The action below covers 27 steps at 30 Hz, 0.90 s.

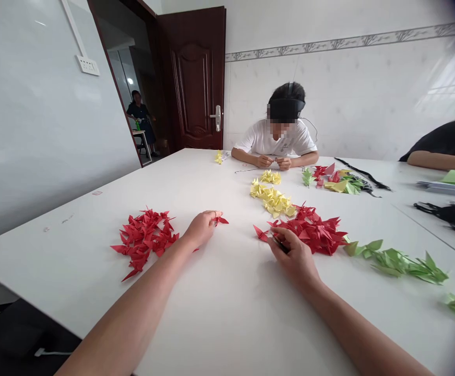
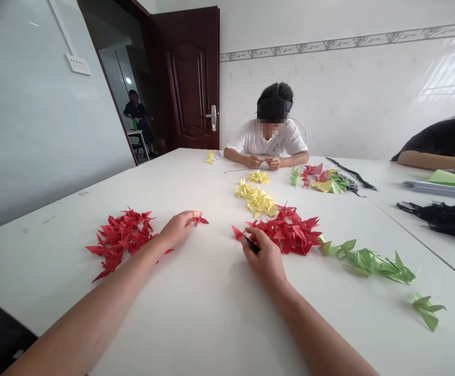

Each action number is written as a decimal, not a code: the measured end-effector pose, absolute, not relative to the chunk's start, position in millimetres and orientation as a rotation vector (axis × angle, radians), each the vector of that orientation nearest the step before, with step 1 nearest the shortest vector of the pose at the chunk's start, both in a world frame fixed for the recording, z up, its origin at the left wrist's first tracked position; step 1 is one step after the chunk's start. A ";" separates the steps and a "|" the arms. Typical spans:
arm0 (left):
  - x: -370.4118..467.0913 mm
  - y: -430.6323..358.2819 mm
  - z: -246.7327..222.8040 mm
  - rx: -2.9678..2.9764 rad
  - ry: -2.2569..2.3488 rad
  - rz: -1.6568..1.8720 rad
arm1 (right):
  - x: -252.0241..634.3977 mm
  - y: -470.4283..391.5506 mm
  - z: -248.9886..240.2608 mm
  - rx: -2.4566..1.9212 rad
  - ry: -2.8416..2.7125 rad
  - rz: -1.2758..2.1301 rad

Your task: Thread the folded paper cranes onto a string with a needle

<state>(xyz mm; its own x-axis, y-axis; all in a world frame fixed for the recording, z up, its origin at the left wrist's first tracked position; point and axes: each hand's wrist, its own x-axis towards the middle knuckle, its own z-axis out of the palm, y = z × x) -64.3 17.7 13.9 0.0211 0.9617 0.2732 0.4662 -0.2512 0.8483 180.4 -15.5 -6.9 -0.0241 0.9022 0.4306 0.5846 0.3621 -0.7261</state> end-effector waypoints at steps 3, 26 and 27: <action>-59.5 14.9 14.7 1.781 1.489 1.176 | 179.2 -15.6 -7.3 -1.286 -1.888 0.412; -2.4 -21.8 28.7 1.407 0.906 0.804 | 176.6 -22.2 0.4 -1.229 -1.744 0.795; -2.4 -21.5 28.2 1.390 0.888 0.801 | 176.9 -22.2 1.1 -1.219 -1.721 0.833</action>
<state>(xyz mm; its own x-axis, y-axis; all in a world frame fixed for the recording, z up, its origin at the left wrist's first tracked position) -2.4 -21.5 28.2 0.4639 0.8844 -0.0508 0.0407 0.0360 0.9985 176.9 -22.2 1.1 -0.1676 0.9516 0.2575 0.3884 0.3038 -0.8700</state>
